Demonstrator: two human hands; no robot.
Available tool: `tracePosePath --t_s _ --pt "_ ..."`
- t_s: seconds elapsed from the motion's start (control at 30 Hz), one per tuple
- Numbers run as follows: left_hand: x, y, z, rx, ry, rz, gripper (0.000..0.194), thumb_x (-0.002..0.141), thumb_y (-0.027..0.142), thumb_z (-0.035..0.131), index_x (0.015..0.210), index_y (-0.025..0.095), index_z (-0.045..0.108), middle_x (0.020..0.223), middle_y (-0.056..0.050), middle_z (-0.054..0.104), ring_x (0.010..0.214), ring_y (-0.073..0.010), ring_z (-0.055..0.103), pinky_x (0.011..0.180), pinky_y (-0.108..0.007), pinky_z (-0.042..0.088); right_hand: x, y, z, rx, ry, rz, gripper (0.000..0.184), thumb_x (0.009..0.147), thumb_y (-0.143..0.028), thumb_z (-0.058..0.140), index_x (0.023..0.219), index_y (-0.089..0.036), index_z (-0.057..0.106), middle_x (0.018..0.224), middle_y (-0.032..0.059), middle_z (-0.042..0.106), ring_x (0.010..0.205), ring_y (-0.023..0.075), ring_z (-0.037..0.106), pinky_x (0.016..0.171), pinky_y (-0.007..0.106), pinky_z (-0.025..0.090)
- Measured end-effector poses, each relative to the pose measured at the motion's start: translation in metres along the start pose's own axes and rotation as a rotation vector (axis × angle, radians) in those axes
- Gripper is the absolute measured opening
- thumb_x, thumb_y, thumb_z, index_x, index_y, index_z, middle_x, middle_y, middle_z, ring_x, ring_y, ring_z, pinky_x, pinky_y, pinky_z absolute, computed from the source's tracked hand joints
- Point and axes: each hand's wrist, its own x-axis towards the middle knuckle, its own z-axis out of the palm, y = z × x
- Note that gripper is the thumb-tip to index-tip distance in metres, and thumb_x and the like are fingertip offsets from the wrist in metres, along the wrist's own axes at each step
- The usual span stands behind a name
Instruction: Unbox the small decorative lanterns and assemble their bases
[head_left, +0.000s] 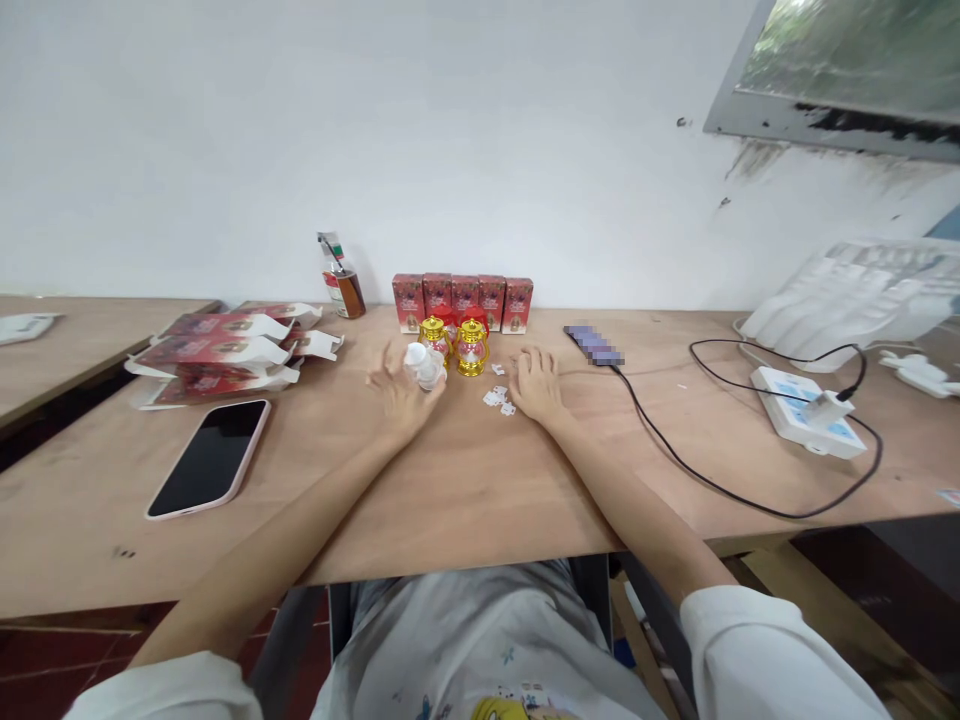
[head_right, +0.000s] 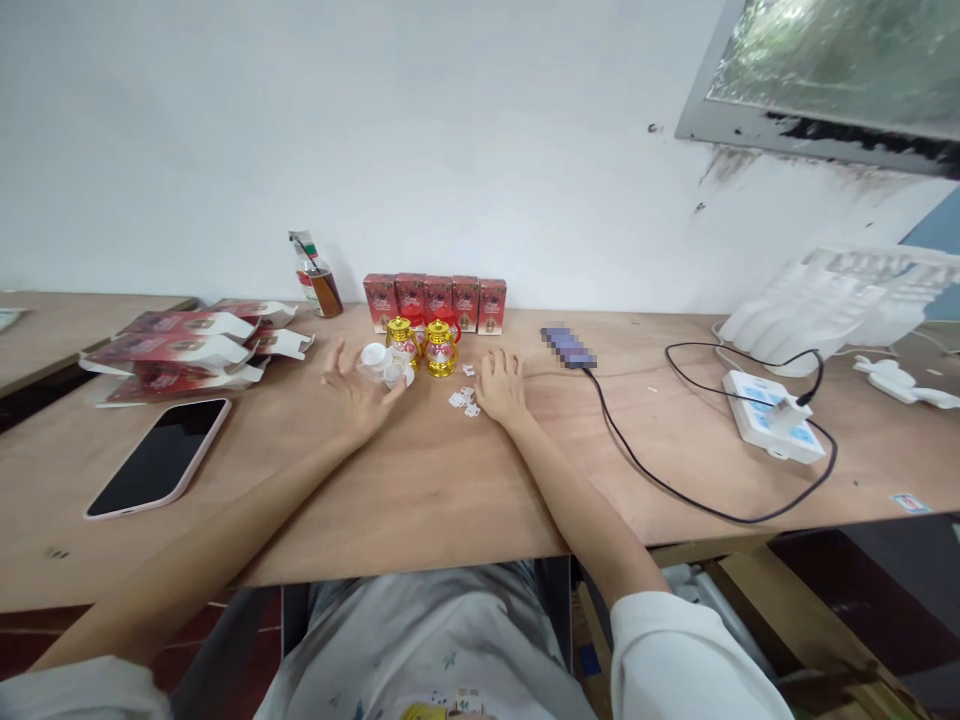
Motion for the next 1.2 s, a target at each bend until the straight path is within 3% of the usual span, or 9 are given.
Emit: tracePosePath --t_s 0.07,0.23,0.37,0.53,0.7,0.8,1.0,1.1,1.2 --pt "0.006 0.000 -0.002 0.035 0.069 -0.121 0.081 0.064 0.049 0.070 0.126 0.011 0.035 0.136 -0.024 0.035 0.131 -0.0393 0.031 0.103 -0.059 0.025 0.001 0.000 0.001 -0.026 -0.042 -0.041 0.032 0.084 -0.021 0.043 0.112 -0.010 0.053 0.128 0.0191 0.048 0.119 0.0307 0.037 0.102 0.047 0.022" --pt "0.018 -0.011 0.000 -0.084 -0.032 -0.304 0.048 0.070 0.045 0.065 0.106 0.018 0.050 0.108 -0.011 0.062 0.105 -0.0310 0.058 0.094 -0.050 0.040 0.005 0.002 0.004 -0.048 -0.086 -0.068 0.035 0.081 -0.015 0.045 0.115 -0.011 0.052 0.131 0.0185 0.047 0.125 0.0317 0.033 0.103 0.050 0.019" --pt "0.018 -0.017 0.004 -0.217 -0.012 -0.242 0.047 0.068 0.042 0.067 0.106 0.019 0.054 0.106 -0.010 0.064 0.099 -0.0270 0.061 0.084 -0.039 0.049 0.007 0.004 0.005 -0.041 -0.067 -0.026 0.030 0.085 -0.017 0.042 0.112 -0.012 0.054 0.130 0.0180 0.048 0.125 0.0305 0.033 0.103 0.050 0.020" --pt "0.017 -0.015 0.004 -0.207 -0.055 -0.169 0.049 0.069 0.038 0.068 0.111 0.019 0.053 0.107 -0.009 0.065 0.099 -0.0249 0.062 0.085 -0.037 0.049 0.005 0.005 0.006 -0.001 0.001 0.011 0.028 0.089 -0.024 0.041 0.110 -0.012 0.056 0.126 0.0178 0.051 0.118 0.0288 0.039 0.102 0.046 0.023" --pt "0.017 -0.014 0.006 -0.201 -0.199 -0.181 0.065 0.068 0.044 0.070 0.122 0.019 0.046 0.112 -0.012 0.064 0.095 -0.0258 0.063 0.082 -0.039 0.050 0.004 0.007 0.009 0.042 0.039 0.034 0.028 0.087 -0.023 0.042 0.108 -0.012 0.057 0.123 0.0173 0.052 0.114 0.0293 0.041 0.099 0.045 0.026" --pt "0.017 -0.015 0.007 -0.224 -0.283 -0.195 0.061 0.072 0.047 0.065 0.123 0.019 0.045 0.111 -0.012 0.064 0.097 -0.0262 0.063 0.084 -0.040 0.049 0.004 0.008 0.010 0.054 0.053 0.044 0.027 0.086 -0.022 0.043 0.107 -0.011 0.056 0.123 0.0181 0.051 0.113 0.0297 0.041 0.098 0.046 0.026" --pt "0.023 -0.034 0.013 -0.204 -0.012 -0.346 0.038 0.091 0.036 0.030 0.120 0.015 0.045 0.115 -0.013 0.059 0.106 -0.0220 0.058 0.094 -0.039 0.044 0.004 0.006 0.009 0.072 0.094 0.078 0.027 0.086 -0.023 0.043 0.106 -0.010 0.056 0.127 0.0207 0.047 0.113 0.0303 0.040 0.096 0.046 0.028" --pt "0.039 -0.053 0.015 -0.087 0.062 -0.447 0.034 0.087 0.022 0.032 0.116 0.012 0.046 0.119 -0.016 0.055 0.113 -0.0252 0.052 0.099 -0.044 0.039 0.003 0.005 0.008 0.076 0.127 0.087 0.027 0.086 -0.024 0.043 0.105 -0.009 0.056 0.128 0.0212 0.045 0.113 0.0304 0.040 0.097 0.046 0.028" --pt "0.063 -0.062 0.015 -0.022 0.041 -0.401 0.039 0.077 0.011 0.042 0.115 0.010 0.048 0.123 -0.018 0.053 0.120 -0.0300 0.045 0.103 -0.050 0.033 0.002 0.003 0.006 0.082 0.162 0.082 0.027 0.086 -0.023 0.043 0.105 -0.009 0.056 0.128 0.0212 0.046 0.112 0.0299 0.040 0.097 0.046 0.028"
